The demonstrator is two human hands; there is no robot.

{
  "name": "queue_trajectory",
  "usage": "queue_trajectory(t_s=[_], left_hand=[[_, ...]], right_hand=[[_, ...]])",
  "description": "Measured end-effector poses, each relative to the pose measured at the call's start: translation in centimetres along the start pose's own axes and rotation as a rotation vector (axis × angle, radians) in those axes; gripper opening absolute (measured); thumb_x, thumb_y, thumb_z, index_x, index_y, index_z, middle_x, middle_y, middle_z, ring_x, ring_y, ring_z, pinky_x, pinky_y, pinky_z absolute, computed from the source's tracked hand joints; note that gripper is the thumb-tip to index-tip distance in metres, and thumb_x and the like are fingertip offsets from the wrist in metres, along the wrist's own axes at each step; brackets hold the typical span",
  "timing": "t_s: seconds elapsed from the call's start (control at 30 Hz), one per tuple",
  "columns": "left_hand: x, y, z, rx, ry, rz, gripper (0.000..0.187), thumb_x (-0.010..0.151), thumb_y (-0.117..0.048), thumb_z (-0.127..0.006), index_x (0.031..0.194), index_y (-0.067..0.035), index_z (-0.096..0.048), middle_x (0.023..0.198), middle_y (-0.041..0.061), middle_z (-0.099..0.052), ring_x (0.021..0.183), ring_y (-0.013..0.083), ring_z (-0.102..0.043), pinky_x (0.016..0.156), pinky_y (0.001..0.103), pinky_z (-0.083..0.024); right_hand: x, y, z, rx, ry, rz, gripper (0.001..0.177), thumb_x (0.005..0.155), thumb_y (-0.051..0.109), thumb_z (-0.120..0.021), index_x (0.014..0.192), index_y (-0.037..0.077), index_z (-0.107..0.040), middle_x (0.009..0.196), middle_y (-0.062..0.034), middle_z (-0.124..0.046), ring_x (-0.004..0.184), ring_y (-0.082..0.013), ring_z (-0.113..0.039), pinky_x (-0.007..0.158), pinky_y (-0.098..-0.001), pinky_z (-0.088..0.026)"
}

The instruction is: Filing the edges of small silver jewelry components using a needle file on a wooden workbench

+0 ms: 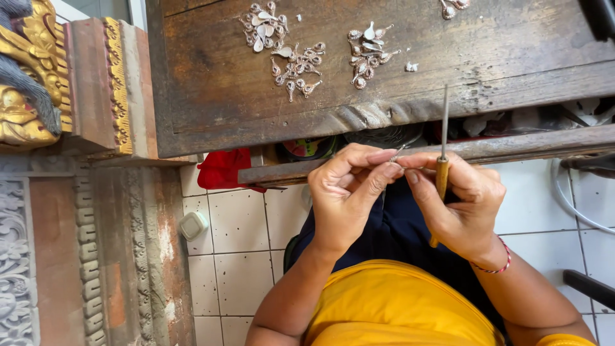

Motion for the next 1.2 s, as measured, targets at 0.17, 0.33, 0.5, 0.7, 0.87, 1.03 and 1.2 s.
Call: queue_trajectory(t_s=[0.17,0.33,0.5,0.7,0.87,1.03,1.2], left_hand=[[1.1,-4.3,-0.2,0.51,-0.06,-0.359,0.005,0.095,-0.006,-0.074,0.099,-0.003,-0.071,0.094,0.011,-0.074,0.086,0.0217,-0.074,0.084,0.032,-0.06],[0.9,-4.6,-1.0,0.88,-0.07,-0.622,0.013,0.097,-0.003,-0.076,0.109,-0.001,-0.071,0.098,0.011,-0.072,0.087,0.0233,-0.073,0.084,0.035,-0.061],[0.9,-5.3,-1.6,0.949,-0.035,-0.625,0.009,0.099,0.0,-0.072,0.107,0.001,-0.068,0.096,0.013,-0.068,0.084,0.0266,-0.069,0.082,0.038,-0.059],[1.4,-5.5,-1.6,0.96,0.019,-0.588,0.005,0.101,0.0,-0.068,0.105,0.003,-0.067,0.095,0.014,-0.065,0.084,0.0287,-0.068,0.082,0.039,-0.057],[1.9,-5.9,-1.9,0.947,0.089,-0.616,0.003,0.101,0.004,-0.065,0.103,0.006,-0.064,0.093,0.016,-0.062,0.08,0.0311,-0.065,0.08,0.042,-0.057],[2.0,-6.2,-2.8,0.935,0.136,-0.653,0.009,0.104,0.005,-0.055,0.097,0.009,-0.06,0.087,0.018,-0.057,0.077,0.0354,-0.058,0.077,0.046,-0.052],[1.9,-6.6,-3.0,0.993,0.106,-0.638,0.007,0.103,0.005,-0.058,0.096,0.006,-0.061,0.087,0.016,-0.057,0.077,0.0334,-0.057,0.077,0.045,-0.051]], right_hand=[[-0.2,-0.4,1.2,-0.032,0.042,-0.059,0.044,0.101,0.017,-0.069,0.14,0.005,-0.054,0.056,0.0063,-0.052,0.05,-0.002,-0.029,0.055,-0.0156,-0.03],[-0.9,-0.9,1.7,-0.182,0.154,0.056,0.044,0.101,0.017,-0.066,0.14,0.004,-0.052,0.071,0.001,-0.069,0.038,-0.0104,-0.038,0.047,-0.0246,-0.033],[-1.5,-1.1,1.2,-0.265,0.225,0.152,0.038,0.101,0.009,-0.066,0.138,0.004,-0.06,0.106,-0.0026,-0.074,0.055,-0.0066,-0.061,0.053,-0.0271,-0.045],[-1.5,-0.1,1.5,-0.317,0.299,0.195,0.04,0.098,0.009,-0.067,0.137,0.005,-0.06,0.121,-0.0008,-0.075,0.05,-0.0089,-0.059,0.05,-0.0303,-0.047],[-1.4,-0.2,0.8,-0.313,0.371,0.16,0.042,0.097,0.012,-0.066,0.138,0.005,-0.06,0.107,-0.0003,-0.076,0.04,-0.0104,-0.054,0.045,-0.0315,-0.045],[-0.6,0.1,-0.7,-0.718,0.217,0.398,0.038,0.105,0.013,-0.066,0.144,0.015,-0.067,0.07,0.0038,-0.064,0.051,-0.0153,-0.056,0.043,-0.036,-0.039],[1.3,1.4,1.3,-0.471,0.261,0.265,0.035,0.104,0.011,-0.061,0.138,0.005,-0.062,0.11,-0.0042,-0.076,0.057,-0.0178,-0.066,0.05,-0.0379,-0.048]])
Point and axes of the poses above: each hand's wrist, its own x-axis towards the middle knuckle, its own z-axis out of the back of the hand, y = z × x, the point moved 8 cm from there along x, towards the middle knuckle
